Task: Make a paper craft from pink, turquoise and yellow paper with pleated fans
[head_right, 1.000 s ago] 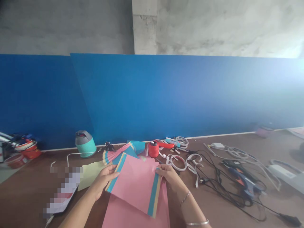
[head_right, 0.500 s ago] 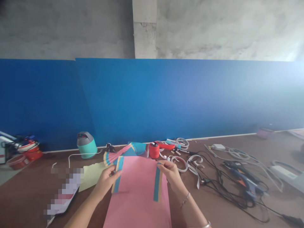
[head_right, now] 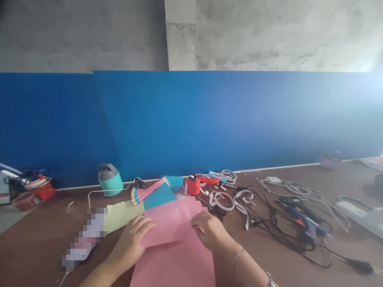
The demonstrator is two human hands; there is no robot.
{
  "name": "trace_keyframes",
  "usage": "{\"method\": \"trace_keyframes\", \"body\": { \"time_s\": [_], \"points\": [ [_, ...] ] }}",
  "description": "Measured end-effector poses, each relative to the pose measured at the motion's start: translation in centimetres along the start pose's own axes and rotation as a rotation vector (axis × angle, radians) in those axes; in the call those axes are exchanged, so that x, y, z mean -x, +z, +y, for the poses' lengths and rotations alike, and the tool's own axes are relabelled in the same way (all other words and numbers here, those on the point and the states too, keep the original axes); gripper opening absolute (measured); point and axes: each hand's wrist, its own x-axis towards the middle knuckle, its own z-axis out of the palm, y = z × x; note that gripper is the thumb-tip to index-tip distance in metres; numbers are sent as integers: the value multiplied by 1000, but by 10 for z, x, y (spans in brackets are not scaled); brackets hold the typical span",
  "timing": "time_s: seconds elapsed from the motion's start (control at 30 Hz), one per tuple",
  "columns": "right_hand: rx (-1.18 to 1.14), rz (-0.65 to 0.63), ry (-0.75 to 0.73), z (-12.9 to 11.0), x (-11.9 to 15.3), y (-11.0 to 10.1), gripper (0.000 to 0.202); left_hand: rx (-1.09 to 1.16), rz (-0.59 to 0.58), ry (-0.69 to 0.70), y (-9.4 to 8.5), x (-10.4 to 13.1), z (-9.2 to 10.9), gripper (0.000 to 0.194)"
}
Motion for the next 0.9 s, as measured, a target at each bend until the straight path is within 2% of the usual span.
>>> {"method": "trace_keyframes", "body": {
  "time_s": [0.1,0.27,0.4,0.53,0.63,0.73,0.9],
  "points": [
    [38,-76,27,-1,12,5,21,37,-94,-2,2,15,9,52],
    [15,-112,60,2,16,4,21,92,-194,-10,-5,20,11,18],
    [-96,-125,160,9,16,6,20,162,-243,-112,-6,21,8,23],
    [-205,-121,285,13,13,7,17,231,-182,-332,-1,24,9,25],
    [-266,-138,334,16,11,7,20,244,-100,-409,2,26,10,26],
    [-304,-143,328,18,11,6,28,179,-59,-362,2,26,10,26],
    [-336,-119,371,24,14,11,20,51,-48,-250,-1,24,7,19]
  ]
}}
